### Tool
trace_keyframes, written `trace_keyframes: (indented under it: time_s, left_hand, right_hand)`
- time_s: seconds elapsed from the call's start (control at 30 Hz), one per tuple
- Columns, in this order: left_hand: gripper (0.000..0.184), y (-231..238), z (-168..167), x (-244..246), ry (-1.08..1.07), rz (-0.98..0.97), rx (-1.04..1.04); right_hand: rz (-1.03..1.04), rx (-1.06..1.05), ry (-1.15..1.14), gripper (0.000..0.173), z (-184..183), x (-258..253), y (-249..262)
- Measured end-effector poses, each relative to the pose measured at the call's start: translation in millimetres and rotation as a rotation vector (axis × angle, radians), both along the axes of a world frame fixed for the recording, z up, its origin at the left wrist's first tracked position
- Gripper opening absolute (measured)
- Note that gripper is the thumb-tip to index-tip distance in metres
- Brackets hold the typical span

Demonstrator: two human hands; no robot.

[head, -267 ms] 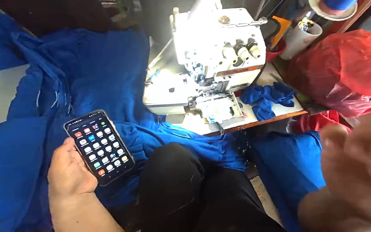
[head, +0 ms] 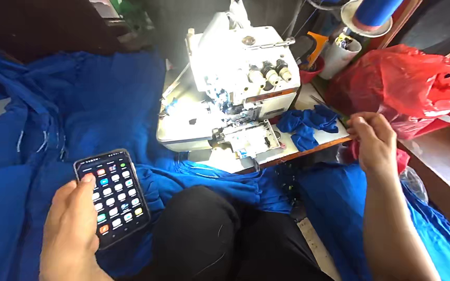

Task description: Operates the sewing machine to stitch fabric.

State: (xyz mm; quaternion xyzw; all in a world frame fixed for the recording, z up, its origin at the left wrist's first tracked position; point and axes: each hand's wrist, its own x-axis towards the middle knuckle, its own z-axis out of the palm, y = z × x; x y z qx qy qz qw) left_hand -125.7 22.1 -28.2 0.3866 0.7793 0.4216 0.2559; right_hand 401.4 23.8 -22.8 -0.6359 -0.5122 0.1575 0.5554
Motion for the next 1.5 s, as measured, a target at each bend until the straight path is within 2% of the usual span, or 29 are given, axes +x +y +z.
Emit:
trace_keyframes:
  time_s: [0.1, 0.23, 0.27, 0.3, 0.33, 0.37, 0.47, 0.6, 0.8, 0.9, 1.0, 1.13, 1.23, 1.33, 1.43, 1.5]
  left_hand:
    - [0.066, -1, 14, 11, 0.244, -0.1, -0.049]
    - [0.073, -9, 29, 14, 0.538, -0.218, -0.164]
    - [0.071, -12, 33, 15, 0.563, -0.231, -0.188]
    - [0.068, -14, 36, 16, 0.575, -0.242, -0.199]
    - [0.065, -15, 36, 15, 0.589, -0.259, -0.198]
    - [0.063, -16, 36, 13, 0.598, -0.278, -0.194]
    - [0.066, -24, 39, 9, 0.644, -0.307, -0.161]
    - [0.067, -41, 58, 14, 0.667, -0.332, -0.035]
    - [0.061, -62, 75, 34, 0.569, -0.424, 0.163]
    - [0.053, -67, 75, 48, 0.51, -0.499, 0.303]
    - [0.043, -70, 65, 71, 0.489, -0.588, 0.423]
    - [0.038, -75, 40, 109, 0.49, -0.766, 0.342]
    - [0.039, -82, 18, 130, 0.706, -0.782, 0.261]
    - [0.036, -82, 3, 137, 0.977, -0.729, 0.289]
    - [0.035, -79, 1, 141, 1.039, -0.701, 0.308]
    - [0.034, -77, 2, 143, 1.04, -0.699, 0.304]
  right_hand:
    - [-0.081, -0.205, -0.322, 0.032, -10, 30, 35]
    - [-0.062, -0.285, -0.671, 0.028, -32, 58, 84]
    - [-0.066, -0.428, -0.687, 0.029, -23, 50, 93]
    - [-0.044, -0.699, -0.652, 0.035, 3, 34, 101]
    - [-0.04, -0.883, -0.636, 0.038, 16, 25, 111]
    - [-0.081, -0.892, -0.646, 0.036, 11, 24, 118]
    - [-0.164, -0.685, -0.729, 0.028, -27, 39, 129]
    - [-0.133, -0.636, -0.738, 0.028, -31, 44, 131]
    - [-0.196, -0.412, -0.624, 0.037, -21, 41, 116]
    - [-0.204, -0.156, -0.561, 0.04, -6, 26, 92]
    - [-0.151, 0.099, -0.504, 0.038, 5, -14, 57]
    - [0.209, 0.11, -0.43, 0.031, 1, -89, 37]
    - [0.381, 0.137, -0.441, 0.027, -31, -124, 48]
    - [0.412, 0.145, -0.462, 0.02, -47, -141, 59]
    - [0.377, 0.137, -0.49, 0.022, -47, -147, 65]
    - [0.336, 0.145, -0.421, 0.029, -42, -143, 64]
